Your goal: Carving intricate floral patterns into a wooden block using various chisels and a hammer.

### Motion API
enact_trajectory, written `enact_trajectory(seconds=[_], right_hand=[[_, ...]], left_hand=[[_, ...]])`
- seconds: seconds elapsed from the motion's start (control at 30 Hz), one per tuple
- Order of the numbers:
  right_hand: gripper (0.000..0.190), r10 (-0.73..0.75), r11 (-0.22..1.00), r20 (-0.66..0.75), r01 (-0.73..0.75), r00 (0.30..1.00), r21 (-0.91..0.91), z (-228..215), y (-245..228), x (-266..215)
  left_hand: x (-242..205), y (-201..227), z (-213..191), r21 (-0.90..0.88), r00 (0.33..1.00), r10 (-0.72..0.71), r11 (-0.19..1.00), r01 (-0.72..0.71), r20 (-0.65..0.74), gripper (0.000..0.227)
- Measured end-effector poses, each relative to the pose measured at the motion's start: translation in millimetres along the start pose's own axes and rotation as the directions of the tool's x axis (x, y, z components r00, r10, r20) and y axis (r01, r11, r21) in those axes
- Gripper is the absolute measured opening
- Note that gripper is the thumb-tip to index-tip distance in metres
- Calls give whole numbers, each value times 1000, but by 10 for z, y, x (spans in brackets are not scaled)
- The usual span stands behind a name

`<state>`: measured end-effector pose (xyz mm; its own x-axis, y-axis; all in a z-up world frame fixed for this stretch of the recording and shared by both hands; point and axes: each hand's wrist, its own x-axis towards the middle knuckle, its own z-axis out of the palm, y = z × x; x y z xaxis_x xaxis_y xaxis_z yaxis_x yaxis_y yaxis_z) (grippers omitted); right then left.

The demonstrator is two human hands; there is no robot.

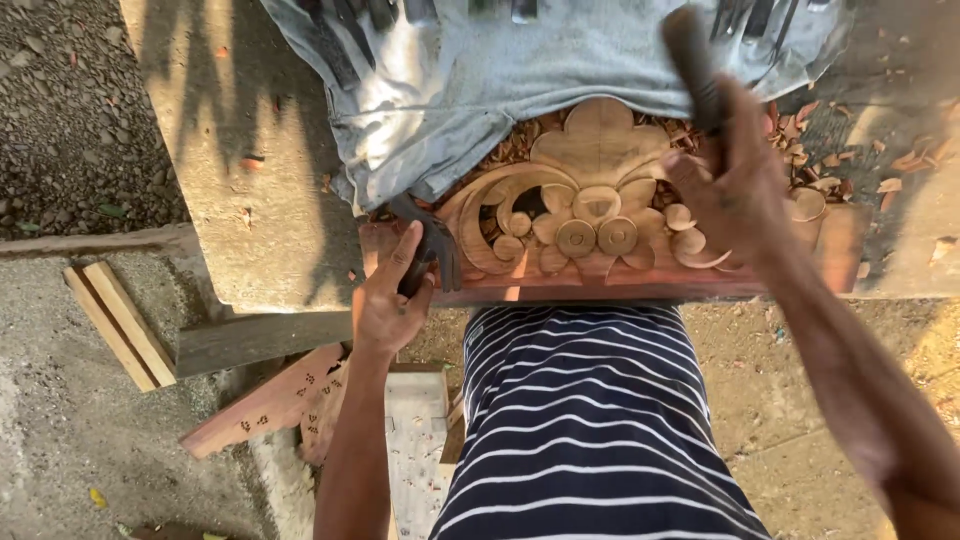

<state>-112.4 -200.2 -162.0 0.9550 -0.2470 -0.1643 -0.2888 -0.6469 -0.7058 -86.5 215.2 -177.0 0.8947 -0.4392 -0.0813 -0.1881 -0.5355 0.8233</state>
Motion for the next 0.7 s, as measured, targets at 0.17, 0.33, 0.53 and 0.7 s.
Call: enact_trajectory(seconds=[0.17, 0.33, 0.53, 0.7], right_hand=[[48, -169, 932, 483, -21, 859, 362, 426, -741, -466], [46, -630, 744, 469, 309, 618, 593, 955, -866, -731], [73, -751, 638, 272, 556, 601, 533, 1156, -653, -577], [72, -738, 639, 250, 529, 627, 559, 1185, -575, -537]], left_hand=[[-187, 96, 57, -125, 989, -117, 986, 105, -91, 76], [-509, 537, 28, -114, 906, -189, 981, 157, -378, 80], [-807, 1005, 153, -191, 821, -311, 950, 248, -478, 83], [-796, 1272, 291, -278, 786, -386, 919, 280, -484, 86]])
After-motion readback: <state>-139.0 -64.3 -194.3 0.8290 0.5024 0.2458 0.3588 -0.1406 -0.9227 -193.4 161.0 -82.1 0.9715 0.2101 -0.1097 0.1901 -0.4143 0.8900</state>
